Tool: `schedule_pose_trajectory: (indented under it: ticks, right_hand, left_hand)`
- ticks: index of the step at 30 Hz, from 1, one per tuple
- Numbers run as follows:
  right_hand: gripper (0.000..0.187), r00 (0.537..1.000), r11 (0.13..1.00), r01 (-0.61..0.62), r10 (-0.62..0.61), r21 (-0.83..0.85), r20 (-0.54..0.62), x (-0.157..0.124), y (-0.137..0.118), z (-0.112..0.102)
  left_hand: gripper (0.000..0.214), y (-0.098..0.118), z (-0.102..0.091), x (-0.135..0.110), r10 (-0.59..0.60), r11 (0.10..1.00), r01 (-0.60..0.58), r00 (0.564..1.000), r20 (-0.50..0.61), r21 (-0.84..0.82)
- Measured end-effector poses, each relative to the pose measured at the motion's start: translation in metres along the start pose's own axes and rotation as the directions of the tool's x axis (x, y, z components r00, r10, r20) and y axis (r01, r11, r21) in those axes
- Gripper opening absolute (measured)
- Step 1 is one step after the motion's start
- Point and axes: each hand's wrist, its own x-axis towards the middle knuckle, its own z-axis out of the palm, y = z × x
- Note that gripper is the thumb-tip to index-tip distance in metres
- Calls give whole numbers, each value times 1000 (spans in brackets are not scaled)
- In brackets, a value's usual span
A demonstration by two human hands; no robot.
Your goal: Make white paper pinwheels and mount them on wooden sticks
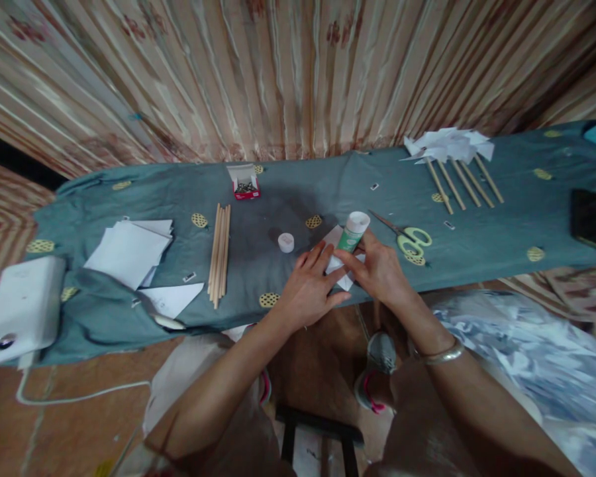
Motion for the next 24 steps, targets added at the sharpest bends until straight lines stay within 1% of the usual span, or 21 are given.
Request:
schedule_pose_trajectory:
  ticks: [4, 11, 16, 20, 24]
  right_hand:
    - [34, 1000, 1000, 1, -1, 7, -10, -1, 0, -2]
    - [33, 1000, 999, 0, 0, 32, 4, -5, 1, -3]
    - [36, 1000, 1000, -9, 9, 25, -13, -8, 4, -3]
    - [35, 1000, 1000, 7, -7, 18, 0, -10, 6, -3]
    - [37, 1000, 1000, 14, -14, 16, -22, -13, 8, -3]
  left_hand:
    - [48, -1, 0, 0, 3, 1000, -3, 1000, 2, -14]
    - [49, -2, 1, -1, -1, 1000, 1, 1000, 1, -14]
    - [49, -2, 1, -1, -3, 1000, 3, 1000, 2, -15]
    - [49, -2, 0, -1, 0, 1000, 0, 1000, 8, -13]
    - [51, -2, 1, -1, -7, 1000, 7, 1000, 10, -9]
